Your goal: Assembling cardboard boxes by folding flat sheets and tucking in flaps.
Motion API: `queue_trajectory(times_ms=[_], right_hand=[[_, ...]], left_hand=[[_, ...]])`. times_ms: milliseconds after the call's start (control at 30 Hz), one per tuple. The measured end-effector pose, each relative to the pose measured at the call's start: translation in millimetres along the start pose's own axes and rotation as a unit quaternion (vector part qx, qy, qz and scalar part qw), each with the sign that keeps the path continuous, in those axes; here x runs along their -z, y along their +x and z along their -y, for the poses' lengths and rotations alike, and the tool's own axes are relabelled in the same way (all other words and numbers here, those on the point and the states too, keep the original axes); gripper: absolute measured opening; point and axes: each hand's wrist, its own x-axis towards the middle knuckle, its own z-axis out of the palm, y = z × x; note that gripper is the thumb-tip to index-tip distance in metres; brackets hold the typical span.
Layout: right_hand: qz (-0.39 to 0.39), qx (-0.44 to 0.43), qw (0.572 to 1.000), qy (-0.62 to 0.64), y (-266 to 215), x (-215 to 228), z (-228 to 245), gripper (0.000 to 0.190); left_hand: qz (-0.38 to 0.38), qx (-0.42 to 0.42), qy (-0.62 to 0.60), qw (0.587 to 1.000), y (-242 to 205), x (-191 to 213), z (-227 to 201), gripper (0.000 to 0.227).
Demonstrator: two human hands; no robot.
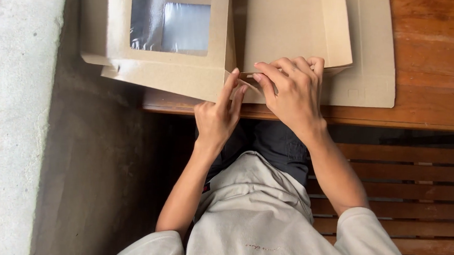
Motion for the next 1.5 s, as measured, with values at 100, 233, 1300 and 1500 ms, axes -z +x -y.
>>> queue_trajectory(times_ms=[100, 233, 1300, 1500], right_hand=[[0.006, 0.033, 0.998, -0.051, 3.1, 1.6, 1.3, 0.008], [0.052, 0.019, 0.998, -0.004, 4.5, 2.3, -2.4, 0.015], [-0.030, 0.078, 0.995, 0.054, -29.6, -3.7, -36.6, 0.014], [-0.151, -0.045, 0.987, -0.018, -50.9, 0.5, 17.0, 0.032]], left_hand=[[-0.024, 0.133, -0.208, 0.969, 3.2, 3.5, -15.9, 0.038], [-0.082, 0.183, -0.303, 0.932, -7.0, 14.5, -20.7, 0.039], [0.300, 0.002, -0.157, 0.941, 84.6, 16.0, 36.0, 0.006], [0.339, -0.047, -0.117, 0.932, 105.4, -0.2, 5.8, 0.008]])
